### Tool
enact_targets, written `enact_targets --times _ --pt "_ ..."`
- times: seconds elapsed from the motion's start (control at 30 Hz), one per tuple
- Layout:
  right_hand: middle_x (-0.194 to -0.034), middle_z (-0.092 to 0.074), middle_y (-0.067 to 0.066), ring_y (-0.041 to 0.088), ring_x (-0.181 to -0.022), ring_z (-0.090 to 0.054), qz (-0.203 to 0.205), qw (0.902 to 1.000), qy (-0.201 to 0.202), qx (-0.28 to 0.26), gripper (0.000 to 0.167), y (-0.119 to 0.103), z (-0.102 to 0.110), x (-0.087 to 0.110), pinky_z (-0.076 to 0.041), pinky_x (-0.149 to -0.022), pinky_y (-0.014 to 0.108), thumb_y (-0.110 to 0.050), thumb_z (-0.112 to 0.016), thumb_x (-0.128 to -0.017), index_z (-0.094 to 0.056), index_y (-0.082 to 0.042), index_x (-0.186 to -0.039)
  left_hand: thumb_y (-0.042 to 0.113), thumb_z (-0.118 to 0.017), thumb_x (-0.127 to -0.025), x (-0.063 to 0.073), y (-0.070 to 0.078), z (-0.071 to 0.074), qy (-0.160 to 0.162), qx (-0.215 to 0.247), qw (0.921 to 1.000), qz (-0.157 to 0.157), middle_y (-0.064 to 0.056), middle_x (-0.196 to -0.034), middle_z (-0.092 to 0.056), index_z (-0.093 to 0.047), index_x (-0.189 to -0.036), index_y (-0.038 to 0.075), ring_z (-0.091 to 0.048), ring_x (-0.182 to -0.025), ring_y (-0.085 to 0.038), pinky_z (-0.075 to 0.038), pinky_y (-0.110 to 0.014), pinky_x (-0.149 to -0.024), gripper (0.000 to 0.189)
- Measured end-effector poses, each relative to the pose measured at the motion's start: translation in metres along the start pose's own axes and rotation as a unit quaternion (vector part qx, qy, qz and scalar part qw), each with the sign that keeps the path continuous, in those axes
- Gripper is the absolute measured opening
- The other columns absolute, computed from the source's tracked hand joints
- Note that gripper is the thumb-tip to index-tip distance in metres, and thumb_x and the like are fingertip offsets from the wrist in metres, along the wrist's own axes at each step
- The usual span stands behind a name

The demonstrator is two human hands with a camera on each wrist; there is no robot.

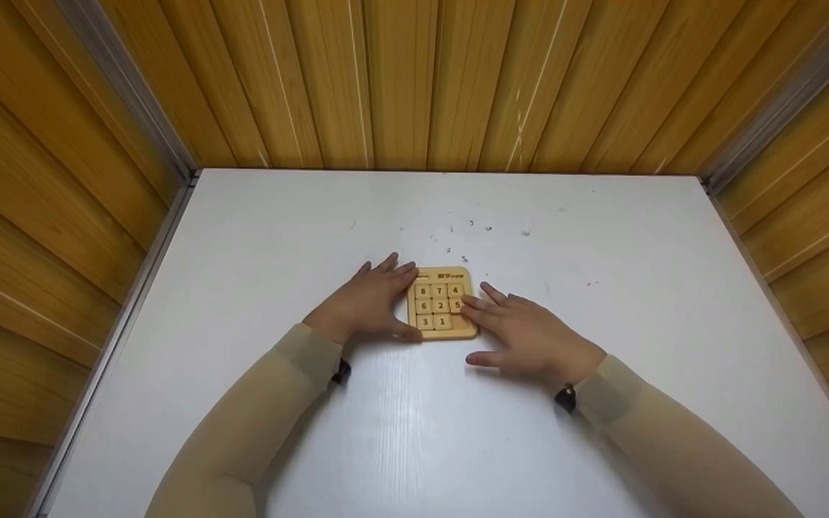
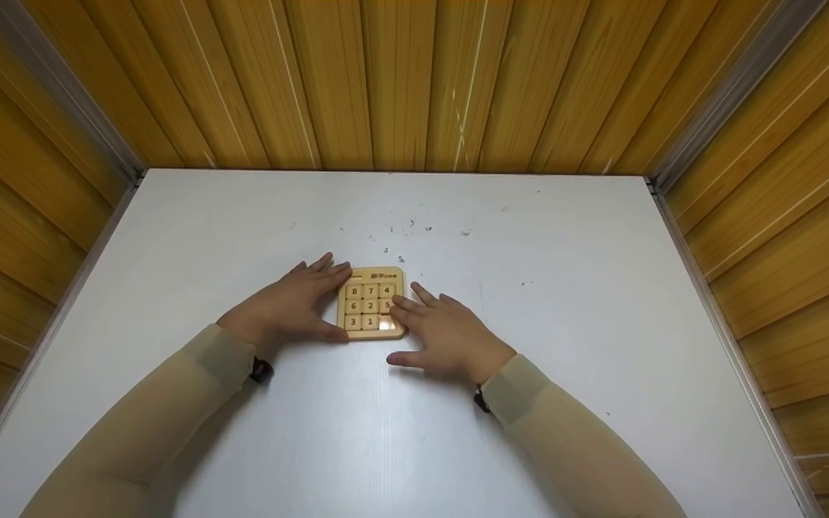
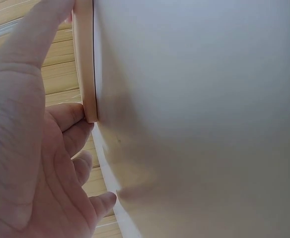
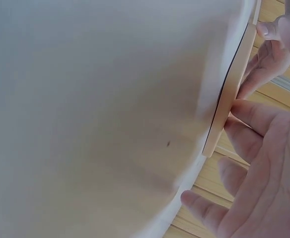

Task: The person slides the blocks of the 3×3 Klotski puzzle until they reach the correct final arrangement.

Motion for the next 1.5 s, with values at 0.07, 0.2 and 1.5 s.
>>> enact_targets --times 0.07,0.2,1.5 --pt "-0.189 -0.027 -0.008 0.030 -0.180 -0.013 -0.002 1.0000 -0.001 0.003 0.100 0.000 0.000 -0.001 -0.027 -0.144 0.061 -0.083 -0.057 -0.103 -0.037 -0.021 -0.178 0.077 -0.090 -0.081 0.000 0.000 0.000 -0.002 -0.001 1.0000 0.000 0.011 -0.190 -0.021 -0.025 -0.182 0.021 -0.004 -0.181 -0.021 -0.007 -0.055 -0.149 0.132" --pt "-0.188 -0.029 -0.006 0.031 -0.180 -0.015 -0.001 0.9999 -0.001 0.011 0.100 -0.002 -0.002 -0.001 -0.028 -0.144 0.061 -0.082 -0.058 -0.103 -0.038 -0.019 -0.178 0.077 -0.090 -0.082 0.000 0.002 -0.001 -0.009 0.000 1.0000 -0.001 0.010 -0.190 -0.020 -0.023 -0.182 0.021 -0.004 -0.181 -0.022 -0.007 -0.056 -0.149 0.132" --pt "-0.189 -0.026 -0.007 0.026 -0.179 -0.017 0.049 0.9979 0.001 0.043 0.098 -0.019 -0.008 0.002 -0.025 -0.145 0.060 -0.083 -0.055 -0.104 -0.037 -0.022 -0.178 0.073 -0.091 -0.083 0.003 0.001 0.003 -0.001 0.015 0.9999 -0.006 0.010 -0.190 -0.021 -0.024 -0.182 0.023 -0.003 -0.181 -0.021 -0.006 -0.056 -0.149 0.130"
Point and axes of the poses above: each hand's wrist, its own x-axis away from the middle knuckle, its own z-axis out of the back of the hand, y = z × x, the point moved 1 cm from there along -x, towards the middle knuckle
